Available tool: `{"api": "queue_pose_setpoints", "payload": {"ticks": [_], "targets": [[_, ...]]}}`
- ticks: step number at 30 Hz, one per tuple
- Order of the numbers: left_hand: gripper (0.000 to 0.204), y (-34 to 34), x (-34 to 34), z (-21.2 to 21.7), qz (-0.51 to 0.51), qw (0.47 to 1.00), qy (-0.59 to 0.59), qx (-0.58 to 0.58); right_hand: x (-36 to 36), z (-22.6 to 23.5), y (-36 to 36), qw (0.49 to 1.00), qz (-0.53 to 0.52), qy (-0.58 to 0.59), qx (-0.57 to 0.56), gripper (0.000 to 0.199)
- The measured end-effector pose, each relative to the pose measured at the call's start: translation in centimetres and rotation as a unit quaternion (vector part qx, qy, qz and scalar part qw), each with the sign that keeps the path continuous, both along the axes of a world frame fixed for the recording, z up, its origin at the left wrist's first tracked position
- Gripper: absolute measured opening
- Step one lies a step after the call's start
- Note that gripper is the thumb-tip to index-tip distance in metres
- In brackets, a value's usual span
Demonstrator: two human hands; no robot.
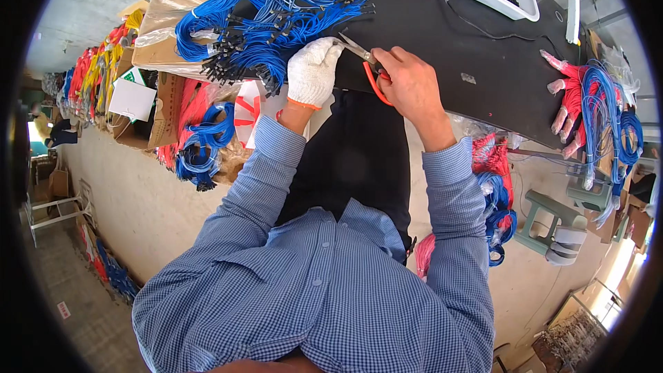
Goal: Trimming excess cable ties from bundles of blue cables using scissors.
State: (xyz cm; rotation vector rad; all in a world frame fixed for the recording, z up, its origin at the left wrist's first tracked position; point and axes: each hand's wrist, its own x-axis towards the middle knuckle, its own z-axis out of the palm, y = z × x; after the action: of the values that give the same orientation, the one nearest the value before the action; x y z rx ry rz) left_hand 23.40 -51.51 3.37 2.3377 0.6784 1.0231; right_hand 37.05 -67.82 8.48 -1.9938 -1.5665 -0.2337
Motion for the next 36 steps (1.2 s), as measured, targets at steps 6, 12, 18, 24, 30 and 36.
{"api": "queue_pose_setpoints", "payload": {"ticks": [6,12,18,24,30,36], "targets": [[0.017,0.1,-0.1,0.4,-0.021,0.999,-0.005,-0.036,0.7,-0.1,0.2,0.999,0.018,0.041,-0.003,0.04],[0.017,-0.1,-0.4,0.3,-0.042,0.996,-0.044,-0.068,-2.5,-0.9,0.3,0.995,-0.027,0.097,0.026,0.038],[0.018,-0.1,-0.5,-0.1,-0.034,0.996,-0.065,-0.056,-5.5,-1.6,0.7,0.991,-0.087,0.1,0.031,0.037],[0.018,-0.3,-0.6,-0.2,-0.02,0.995,-0.074,-0.057,-5.8,-1.8,0.8,0.99,-0.097,0.096,0.018,0.037],[0.018,-0.3,-0.6,-0.2,-0.024,0.993,-0.085,-0.075,-5.5,-2.0,0.8,0.992,-0.083,0.094,0.01,0.036],[0.018,-0.3,-0.6,-0.4,-0.016,0.994,-0.081,-0.07,-5.8,-2.1,1.0,0.991,-0.077,0.11,0.007,0.034]]}}
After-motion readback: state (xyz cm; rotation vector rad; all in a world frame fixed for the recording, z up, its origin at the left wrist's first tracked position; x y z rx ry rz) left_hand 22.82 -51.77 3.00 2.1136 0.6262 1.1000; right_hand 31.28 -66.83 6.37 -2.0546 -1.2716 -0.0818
